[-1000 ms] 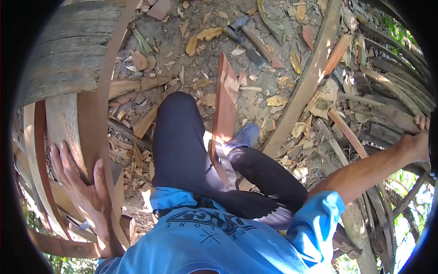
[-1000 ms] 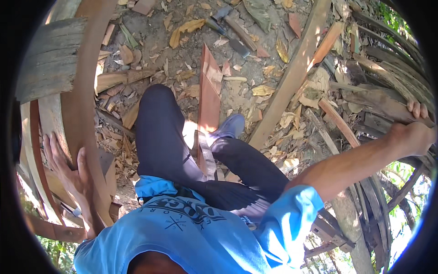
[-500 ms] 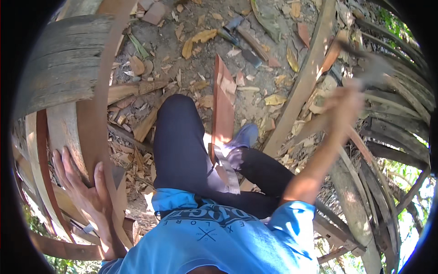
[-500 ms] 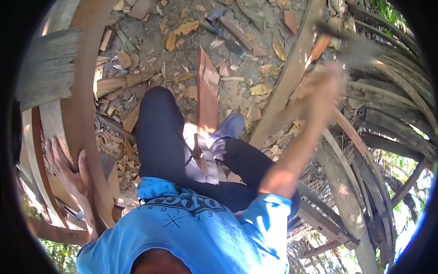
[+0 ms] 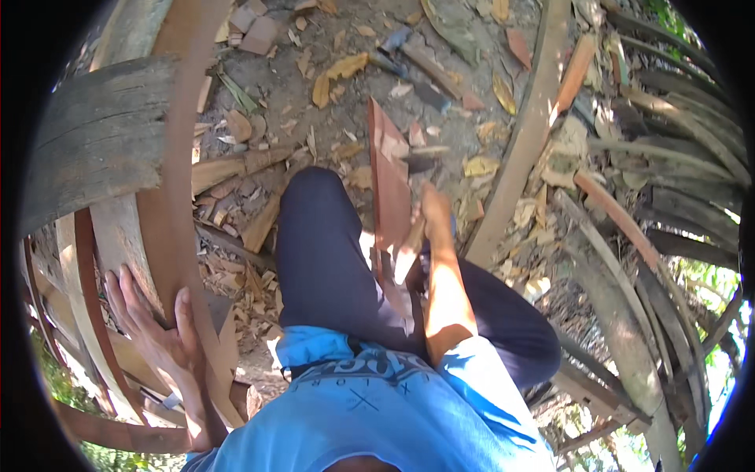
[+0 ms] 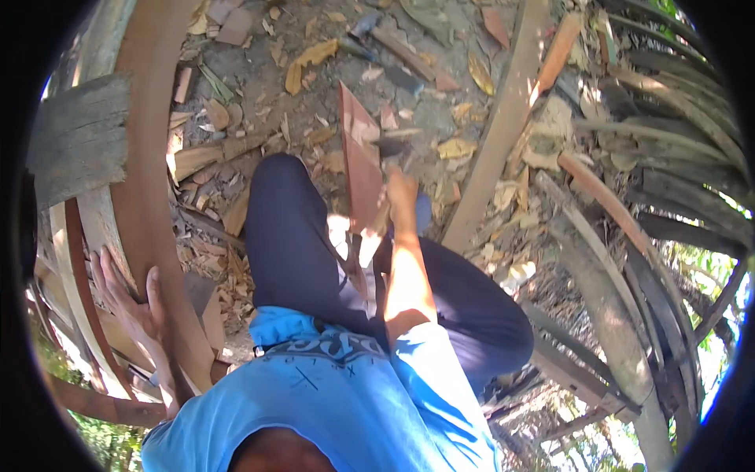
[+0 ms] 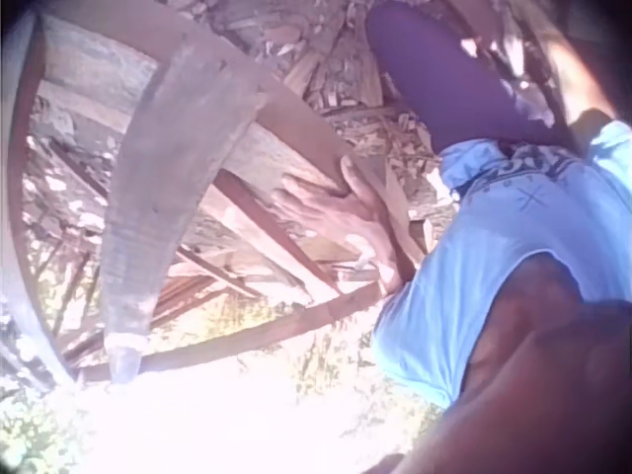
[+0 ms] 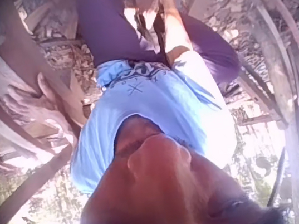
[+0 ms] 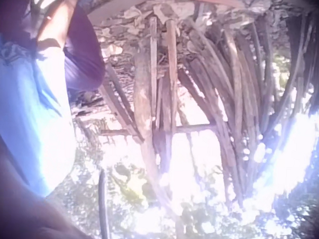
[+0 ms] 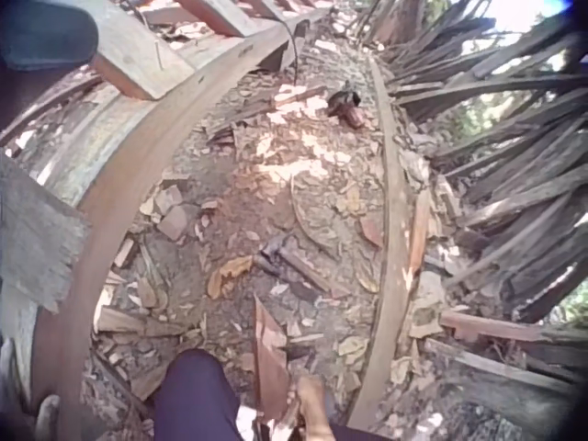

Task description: The person saws a wooden board with a hand saw and then hammers nails into wooden planks on a structure.

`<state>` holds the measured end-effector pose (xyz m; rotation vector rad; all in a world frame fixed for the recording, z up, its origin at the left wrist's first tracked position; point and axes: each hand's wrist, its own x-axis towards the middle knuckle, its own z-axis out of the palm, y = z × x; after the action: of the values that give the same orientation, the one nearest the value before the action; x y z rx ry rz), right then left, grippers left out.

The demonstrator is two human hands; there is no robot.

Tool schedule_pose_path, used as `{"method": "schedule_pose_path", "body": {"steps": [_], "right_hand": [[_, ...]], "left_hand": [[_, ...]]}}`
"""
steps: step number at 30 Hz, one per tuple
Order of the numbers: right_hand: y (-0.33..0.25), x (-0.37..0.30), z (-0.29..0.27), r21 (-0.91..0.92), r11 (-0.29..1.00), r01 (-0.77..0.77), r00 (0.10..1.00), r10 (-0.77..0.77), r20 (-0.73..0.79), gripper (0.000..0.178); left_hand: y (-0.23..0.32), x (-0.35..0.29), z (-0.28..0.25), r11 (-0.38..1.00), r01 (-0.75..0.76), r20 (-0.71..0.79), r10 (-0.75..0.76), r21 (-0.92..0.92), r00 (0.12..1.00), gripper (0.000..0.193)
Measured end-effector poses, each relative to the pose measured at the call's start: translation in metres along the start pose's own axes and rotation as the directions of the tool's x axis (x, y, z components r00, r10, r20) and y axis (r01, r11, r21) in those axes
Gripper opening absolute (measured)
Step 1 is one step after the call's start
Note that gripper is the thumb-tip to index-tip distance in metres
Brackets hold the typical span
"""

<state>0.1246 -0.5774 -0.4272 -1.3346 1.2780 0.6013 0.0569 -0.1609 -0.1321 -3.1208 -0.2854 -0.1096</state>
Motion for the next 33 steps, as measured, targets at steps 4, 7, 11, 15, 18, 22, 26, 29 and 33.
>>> {"method": "schedule_pose_path", "body": {"steps": [4,7,11,15,18,22,26,29,33], "right_hand": [[0.02,-0.006,0.01,-0.026,0.981,0.191,0.968,-0.192,-0.164,0.033],[-0.05,-0.017,-0.033,-0.083,0.994,0.066,0.998,-0.067,-0.003,0.033],[-0.19,-0.127,-0.104,-0.541,0.592,0.597,0.582,-0.784,-0.216,0.056],[-0.328,-0.223,-0.179,-0.243,0.15,0.958,0.032,-0.901,-0.432,0.02],[-0.34,-0.186,-0.203,-0.295,0.137,0.946,-0.03,-0.866,-0.498,0.024],[-0.027,0.039,-0.089,-0.702,0.561,0.439,0.558,-0.783,-0.277,0.031],[0.017,0.085,-0.034,-0.321,0.925,0.203,0.975,-0.221,-0.021,0.039],[-0.021,0.036,-0.015,-0.239,0.971,0.023,1.0,-0.025,-0.007,0.039],[-0.02,0.017,-0.017,-0.364,0.911,0.194,0.973,-0.225,-0.044,0.035]], "left_hand": [[0.01,0.008,-0.002,1.0,0.006,-0.027,-0.007,-0.03,1.0,0.074],[0.013,0.01,0.0,0.999,0.03,-0.011,-0.03,-0.019,0.999,0.074],[0.007,-0.006,-0.004,0.994,0.087,0.008,-0.087,-0.06,0.996,0.074],[0.006,0.0,0.002,0.993,0.069,-0.001,-0.07,-0.099,0.998,0.073],[0.003,0.001,0.005,0.995,0.04,-0.007,-0.04,-0.088,0.999,0.074],[0.004,0.005,0.0,0.999,0.046,0.013,-0.046,-0.02,0.999,0.076],[0.004,0.011,0.012,0.999,-0.015,-0.023,0.015,-0.032,1.0,0.077],[0.003,-0.005,-0.006,0.997,0.055,-0.004,-0.055,-0.059,0.998,0.076],[0.013,0.009,-0.004,0.998,0.001,0.013,0.0,-0.066,1.0,0.074]]}}
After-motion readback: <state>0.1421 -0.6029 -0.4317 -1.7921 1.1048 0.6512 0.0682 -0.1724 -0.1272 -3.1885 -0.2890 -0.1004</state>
